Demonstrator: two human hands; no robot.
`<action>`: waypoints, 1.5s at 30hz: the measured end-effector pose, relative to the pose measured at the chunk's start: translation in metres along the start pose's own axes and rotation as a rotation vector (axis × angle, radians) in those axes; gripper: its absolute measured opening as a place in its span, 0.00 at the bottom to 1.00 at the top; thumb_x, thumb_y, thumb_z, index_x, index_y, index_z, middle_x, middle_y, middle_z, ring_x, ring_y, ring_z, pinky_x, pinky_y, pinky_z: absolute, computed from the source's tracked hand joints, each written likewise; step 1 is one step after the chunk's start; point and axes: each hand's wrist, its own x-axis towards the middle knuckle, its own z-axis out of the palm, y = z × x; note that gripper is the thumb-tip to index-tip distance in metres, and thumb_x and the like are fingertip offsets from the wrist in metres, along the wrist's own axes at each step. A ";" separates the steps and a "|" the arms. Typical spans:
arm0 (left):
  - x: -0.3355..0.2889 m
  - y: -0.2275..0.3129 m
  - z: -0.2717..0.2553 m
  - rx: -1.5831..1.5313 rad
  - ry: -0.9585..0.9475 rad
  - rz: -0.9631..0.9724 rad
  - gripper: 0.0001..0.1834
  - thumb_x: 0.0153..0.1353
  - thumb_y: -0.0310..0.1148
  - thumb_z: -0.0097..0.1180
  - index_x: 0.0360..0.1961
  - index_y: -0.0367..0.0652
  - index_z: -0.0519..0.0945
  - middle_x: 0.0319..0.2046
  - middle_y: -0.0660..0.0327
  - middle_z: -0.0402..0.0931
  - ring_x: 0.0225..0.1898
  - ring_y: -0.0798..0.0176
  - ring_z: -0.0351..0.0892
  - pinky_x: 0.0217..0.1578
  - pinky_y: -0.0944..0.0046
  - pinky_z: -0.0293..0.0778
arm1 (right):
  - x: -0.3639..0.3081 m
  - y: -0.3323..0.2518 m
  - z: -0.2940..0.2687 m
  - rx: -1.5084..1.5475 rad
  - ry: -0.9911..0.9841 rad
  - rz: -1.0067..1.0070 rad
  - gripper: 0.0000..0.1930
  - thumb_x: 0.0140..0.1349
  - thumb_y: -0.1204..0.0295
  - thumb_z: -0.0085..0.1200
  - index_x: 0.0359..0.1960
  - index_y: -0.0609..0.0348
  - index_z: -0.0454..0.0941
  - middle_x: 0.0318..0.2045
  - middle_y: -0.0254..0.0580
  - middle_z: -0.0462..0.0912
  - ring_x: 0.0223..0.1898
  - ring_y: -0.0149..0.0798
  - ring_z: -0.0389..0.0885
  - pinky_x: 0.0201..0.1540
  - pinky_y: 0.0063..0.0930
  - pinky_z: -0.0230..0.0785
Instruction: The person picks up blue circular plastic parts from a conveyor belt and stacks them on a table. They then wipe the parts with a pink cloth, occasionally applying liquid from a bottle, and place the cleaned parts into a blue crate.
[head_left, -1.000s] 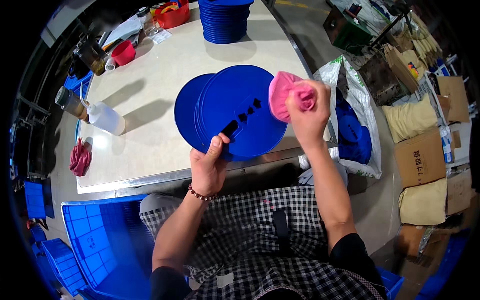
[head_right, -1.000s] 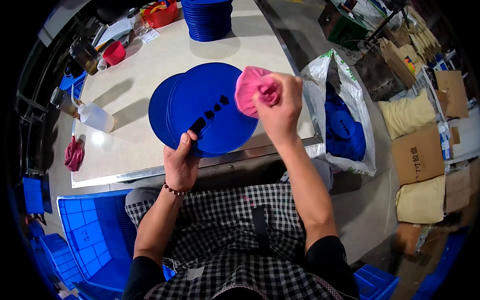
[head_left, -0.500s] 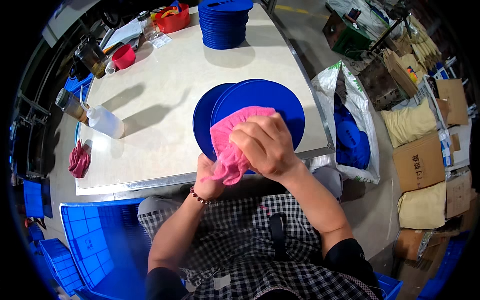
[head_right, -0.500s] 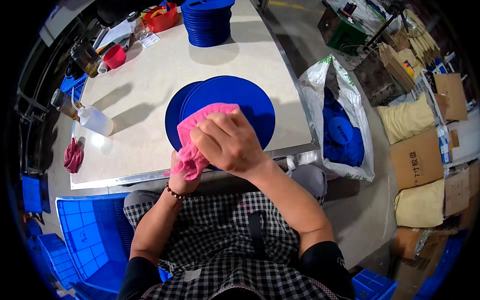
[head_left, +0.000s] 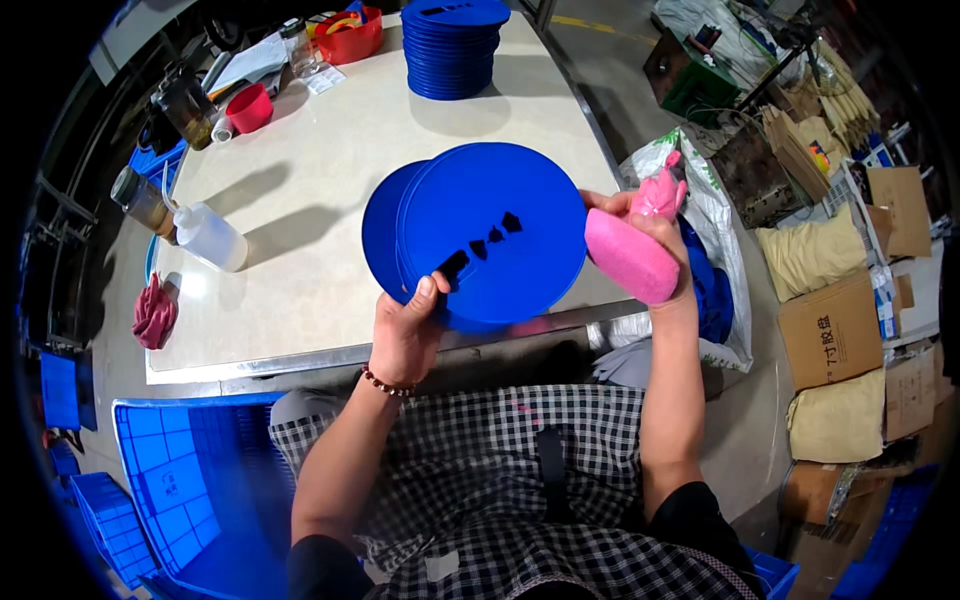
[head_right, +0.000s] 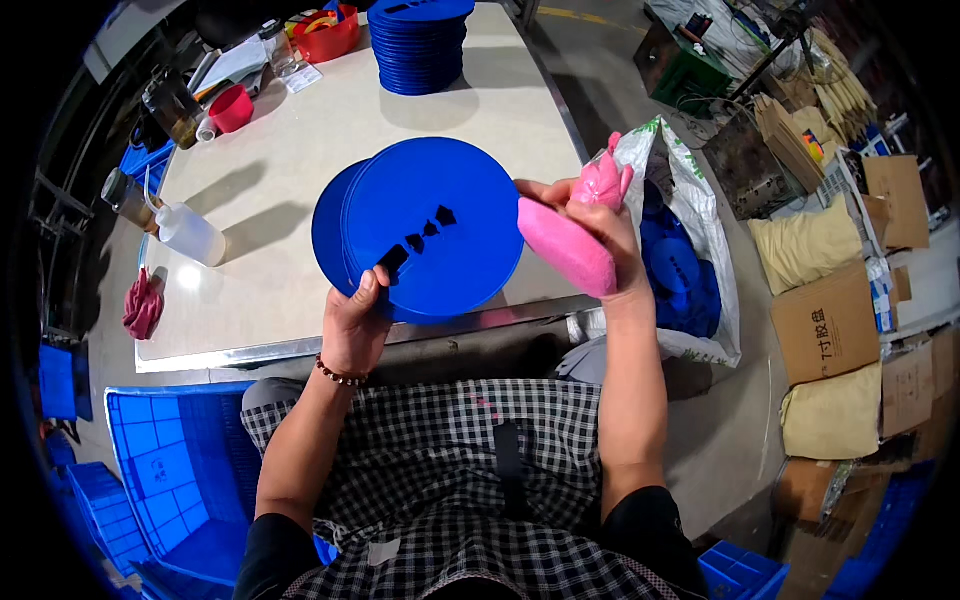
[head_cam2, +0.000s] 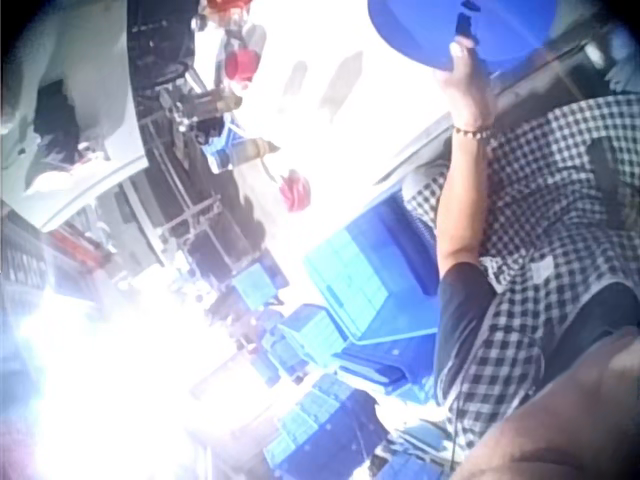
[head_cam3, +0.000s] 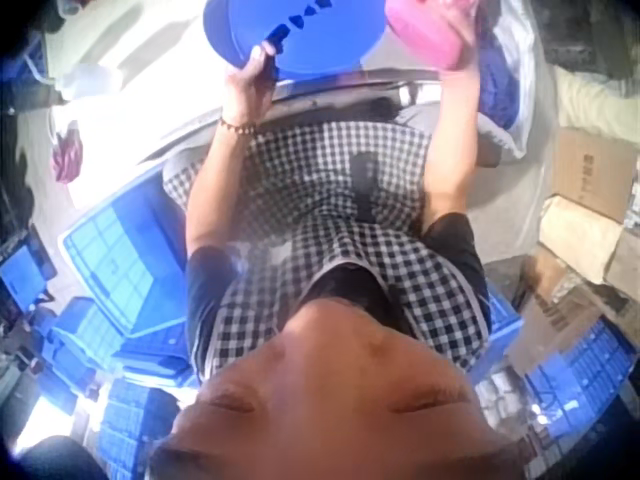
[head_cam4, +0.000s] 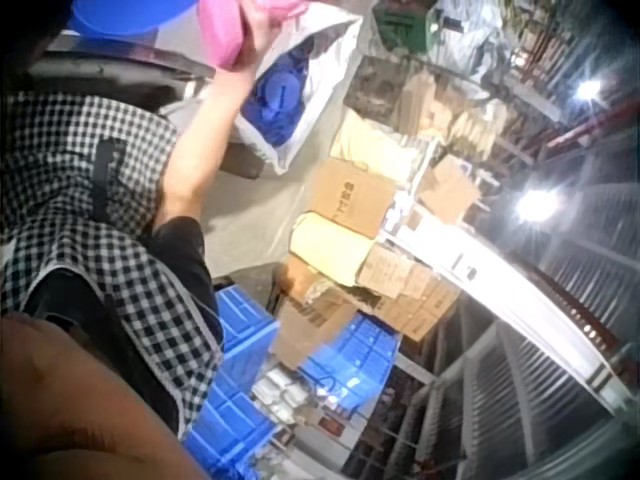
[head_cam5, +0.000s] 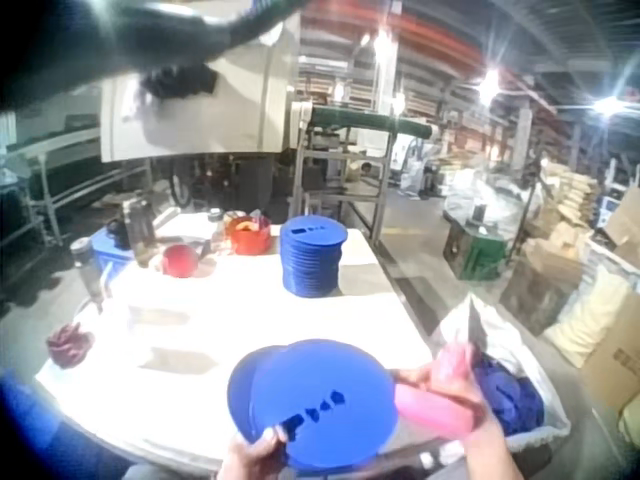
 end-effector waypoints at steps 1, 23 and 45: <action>0.001 0.000 -0.001 0.010 0.014 0.006 0.13 0.71 0.45 0.56 0.39 0.46 0.77 0.44 0.63 0.76 0.47 0.62 0.77 0.49 0.55 0.76 | -0.005 0.000 0.007 0.007 -0.017 -0.006 0.18 0.65 0.63 0.53 0.47 0.68 0.78 0.59 0.68 0.75 0.56 0.52 0.80 0.59 0.42 0.74; 0.003 -0.001 -0.005 0.074 0.015 0.024 0.13 0.74 0.42 0.53 0.40 0.42 0.78 0.43 0.60 0.79 0.47 0.62 0.80 0.49 0.56 0.80 | -0.008 -0.003 0.025 -0.009 -0.037 -0.052 0.20 0.58 0.65 0.58 0.49 0.66 0.77 0.59 0.71 0.74 0.55 0.54 0.79 0.60 0.45 0.71; 0.011 -0.028 -0.036 -0.017 0.302 0.178 0.14 0.68 0.42 0.62 0.40 0.41 0.81 0.34 0.67 0.80 0.32 0.71 0.80 0.31 0.69 0.77 | -0.025 -0.010 0.109 -0.470 -0.933 -0.124 0.20 0.45 0.67 0.68 0.40 0.65 0.84 0.53 0.63 0.82 0.55 0.56 0.82 0.59 0.44 0.73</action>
